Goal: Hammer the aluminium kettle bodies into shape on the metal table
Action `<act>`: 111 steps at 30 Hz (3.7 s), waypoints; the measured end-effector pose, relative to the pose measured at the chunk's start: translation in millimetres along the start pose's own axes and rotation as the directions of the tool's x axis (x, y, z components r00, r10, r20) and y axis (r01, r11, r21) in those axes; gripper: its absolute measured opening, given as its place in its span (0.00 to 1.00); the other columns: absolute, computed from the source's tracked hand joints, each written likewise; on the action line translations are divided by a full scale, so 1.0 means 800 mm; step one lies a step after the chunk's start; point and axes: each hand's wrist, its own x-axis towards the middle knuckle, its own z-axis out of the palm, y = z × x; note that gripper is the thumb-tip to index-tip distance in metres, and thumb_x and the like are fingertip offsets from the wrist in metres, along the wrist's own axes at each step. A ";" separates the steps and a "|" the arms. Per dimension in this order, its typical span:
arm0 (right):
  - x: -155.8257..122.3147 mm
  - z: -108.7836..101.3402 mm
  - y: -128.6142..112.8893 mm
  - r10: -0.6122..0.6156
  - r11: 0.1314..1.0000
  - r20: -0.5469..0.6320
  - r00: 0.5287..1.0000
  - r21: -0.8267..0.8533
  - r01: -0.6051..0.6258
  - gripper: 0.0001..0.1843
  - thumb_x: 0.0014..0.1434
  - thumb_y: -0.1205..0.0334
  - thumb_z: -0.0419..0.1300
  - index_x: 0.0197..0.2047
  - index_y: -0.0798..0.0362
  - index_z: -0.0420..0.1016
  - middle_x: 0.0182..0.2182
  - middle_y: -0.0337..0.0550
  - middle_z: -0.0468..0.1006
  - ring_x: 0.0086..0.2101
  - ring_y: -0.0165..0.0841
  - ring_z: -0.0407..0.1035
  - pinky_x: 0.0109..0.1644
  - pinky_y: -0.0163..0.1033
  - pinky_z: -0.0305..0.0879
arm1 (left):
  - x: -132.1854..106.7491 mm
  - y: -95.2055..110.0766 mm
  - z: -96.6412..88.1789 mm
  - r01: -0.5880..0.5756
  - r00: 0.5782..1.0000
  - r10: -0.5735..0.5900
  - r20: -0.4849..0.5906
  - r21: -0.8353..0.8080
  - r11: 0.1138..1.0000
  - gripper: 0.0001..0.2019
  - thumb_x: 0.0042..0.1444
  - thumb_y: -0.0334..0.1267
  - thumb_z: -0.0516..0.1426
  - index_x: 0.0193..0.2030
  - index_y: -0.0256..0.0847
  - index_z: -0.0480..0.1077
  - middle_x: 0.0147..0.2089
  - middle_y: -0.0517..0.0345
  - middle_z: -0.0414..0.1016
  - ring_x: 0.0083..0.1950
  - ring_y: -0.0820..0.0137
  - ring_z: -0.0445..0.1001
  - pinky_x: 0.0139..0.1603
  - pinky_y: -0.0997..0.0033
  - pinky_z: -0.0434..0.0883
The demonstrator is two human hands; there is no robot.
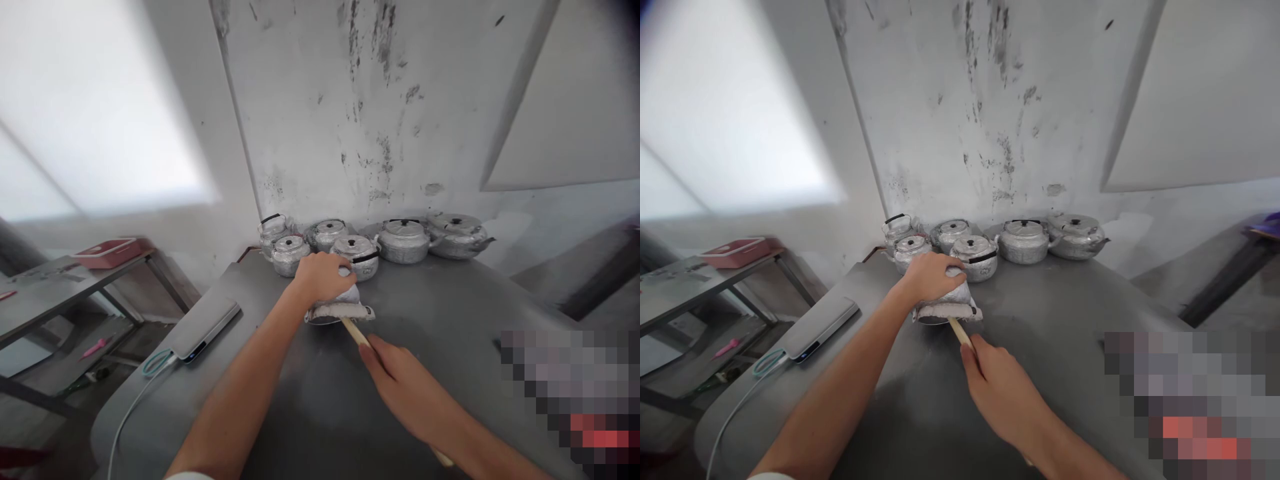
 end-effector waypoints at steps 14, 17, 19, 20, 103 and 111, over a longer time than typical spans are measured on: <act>0.005 0.000 0.006 0.013 0.999 0.020 1.000 -0.050 -0.012 0.21 0.73 0.54 0.43 0.30 0.49 0.64 0.29 0.46 0.79 0.31 0.38 0.74 0.35 0.39 0.55 | -0.001 -0.001 -0.001 -0.007 1.000 0.007 0.016 0.009 1.000 0.21 0.62 0.55 0.52 0.54 0.55 0.79 0.50 0.57 0.83 0.52 0.53 0.78 0.54 0.55 0.73; 0.002 0.002 0.003 0.005 1.000 -0.023 1.000 -0.028 -0.005 0.20 0.74 0.54 0.41 0.33 0.49 0.65 0.29 0.45 0.79 0.30 0.39 0.74 0.34 0.39 0.55 | -0.001 -0.001 0.000 -0.007 1.000 0.006 0.022 0.005 1.000 0.21 0.63 0.55 0.52 0.55 0.55 0.79 0.51 0.57 0.83 0.53 0.54 0.78 0.54 0.56 0.72; 0.001 0.003 0.001 0.015 0.999 -0.015 1.000 -0.040 -0.015 0.20 0.74 0.55 0.40 0.34 0.49 0.65 0.28 0.46 0.79 0.29 0.39 0.74 0.34 0.39 0.55 | -0.001 -0.001 -0.001 -0.001 1.000 0.001 0.022 0.002 1.000 0.21 0.63 0.55 0.52 0.55 0.55 0.78 0.51 0.57 0.83 0.52 0.54 0.78 0.54 0.56 0.73; 0.001 0.003 0.001 0.017 0.999 -0.004 1.000 -0.048 -0.017 0.20 0.74 0.55 0.41 0.34 0.49 0.65 0.28 0.46 0.79 0.29 0.39 0.74 0.34 0.40 0.55 | -0.001 -0.001 -0.001 -0.001 1.000 0.001 0.022 0.001 1.000 0.20 0.63 0.54 0.52 0.55 0.55 0.78 0.51 0.57 0.83 0.52 0.54 0.78 0.54 0.56 0.73; 0.004 0.003 0.006 -0.014 0.999 0.003 1.000 -0.043 0.014 0.22 0.73 0.56 0.43 0.30 0.50 0.66 0.28 0.46 0.80 0.29 0.38 0.74 0.34 0.40 0.55 | -0.003 0.004 -0.009 0.004 0.998 -0.005 0.061 0.010 1.000 0.22 0.63 0.55 0.51 0.56 0.54 0.78 0.51 0.56 0.82 0.53 0.54 0.78 0.54 0.57 0.72; 0.005 0.000 0.009 -0.011 0.998 0.003 1.000 -0.060 0.011 0.22 0.74 0.55 0.43 0.30 0.49 0.67 0.30 0.46 0.81 0.31 0.39 0.75 0.35 0.40 0.55 | -0.002 0.001 -0.004 0.000 0.999 -0.001 0.033 0.013 1.000 0.21 0.63 0.55 0.52 0.56 0.55 0.78 0.52 0.57 0.82 0.54 0.53 0.78 0.56 0.55 0.72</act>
